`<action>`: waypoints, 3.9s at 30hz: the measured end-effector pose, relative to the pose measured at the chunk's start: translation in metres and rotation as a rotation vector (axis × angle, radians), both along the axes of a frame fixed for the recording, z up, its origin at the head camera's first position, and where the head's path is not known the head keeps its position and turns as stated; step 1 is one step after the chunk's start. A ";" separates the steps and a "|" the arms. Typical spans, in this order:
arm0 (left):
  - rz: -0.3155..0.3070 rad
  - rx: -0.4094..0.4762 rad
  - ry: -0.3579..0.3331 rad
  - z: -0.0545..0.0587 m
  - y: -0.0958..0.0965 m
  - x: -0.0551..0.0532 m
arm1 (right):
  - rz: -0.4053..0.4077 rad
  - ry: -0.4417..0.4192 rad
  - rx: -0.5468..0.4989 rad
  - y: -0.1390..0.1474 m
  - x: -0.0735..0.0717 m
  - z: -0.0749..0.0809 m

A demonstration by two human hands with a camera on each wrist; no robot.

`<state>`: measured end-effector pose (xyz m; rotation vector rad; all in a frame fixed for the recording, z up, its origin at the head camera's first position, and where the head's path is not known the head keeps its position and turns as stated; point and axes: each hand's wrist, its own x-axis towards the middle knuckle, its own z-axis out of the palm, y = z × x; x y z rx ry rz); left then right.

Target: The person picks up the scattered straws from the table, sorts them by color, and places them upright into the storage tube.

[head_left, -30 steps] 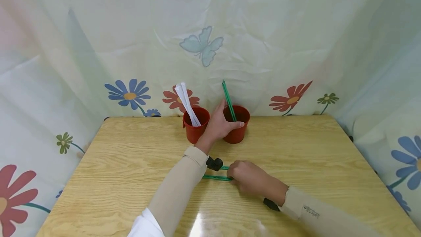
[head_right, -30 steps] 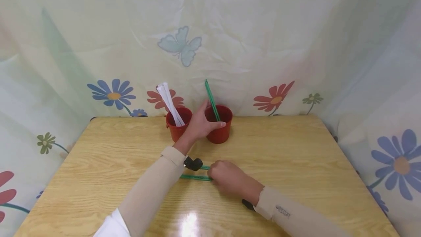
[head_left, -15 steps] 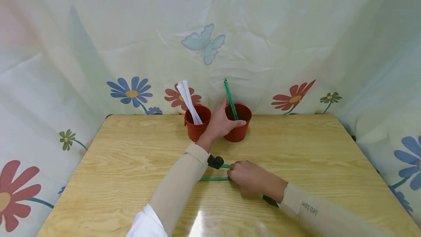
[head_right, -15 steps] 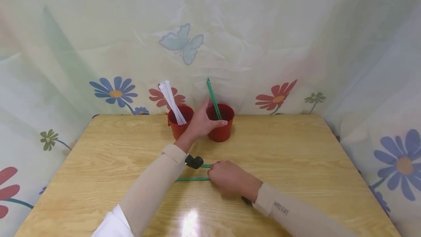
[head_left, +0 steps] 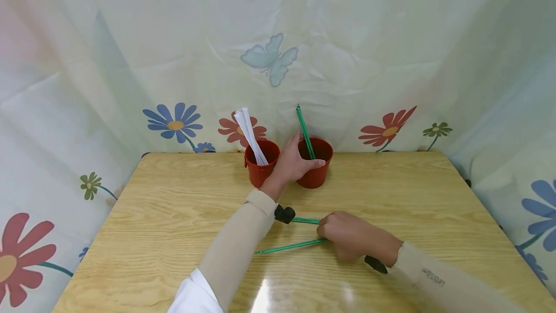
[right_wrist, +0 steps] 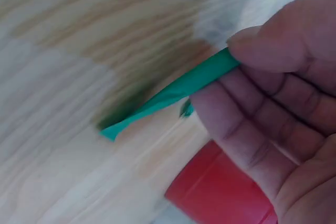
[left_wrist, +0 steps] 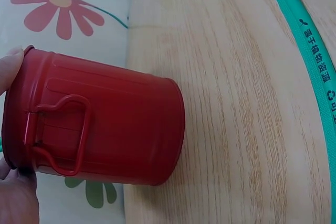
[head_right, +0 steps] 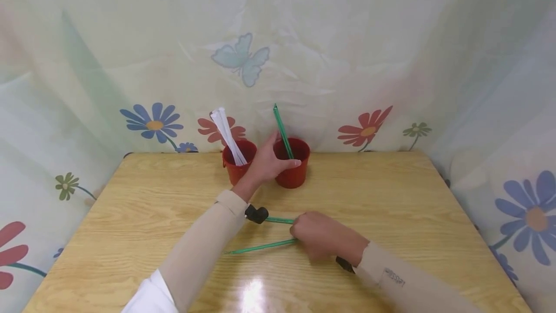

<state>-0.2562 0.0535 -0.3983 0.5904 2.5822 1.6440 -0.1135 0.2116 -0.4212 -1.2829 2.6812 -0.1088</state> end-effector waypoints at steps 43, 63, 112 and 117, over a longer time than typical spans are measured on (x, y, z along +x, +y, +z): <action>-0.022 -0.021 0.033 -0.001 -0.001 -0.001 | -0.393 0.033 -1.002 0.014 -0.057 0.080; -0.087 0.062 0.063 -0.002 -0.003 -0.004 | -0.667 0.182 -0.904 0.006 -0.120 0.077; -0.028 -0.001 0.026 -0.001 0.000 -0.001 | -0.182 0.113 -0.076 -0.040 -0.039 -0.027; -0.032 -0.002 0.035 -0.001 -0.001 -0.001 | -0.165 0.125 0.059 -0.041 -0.036 -0.022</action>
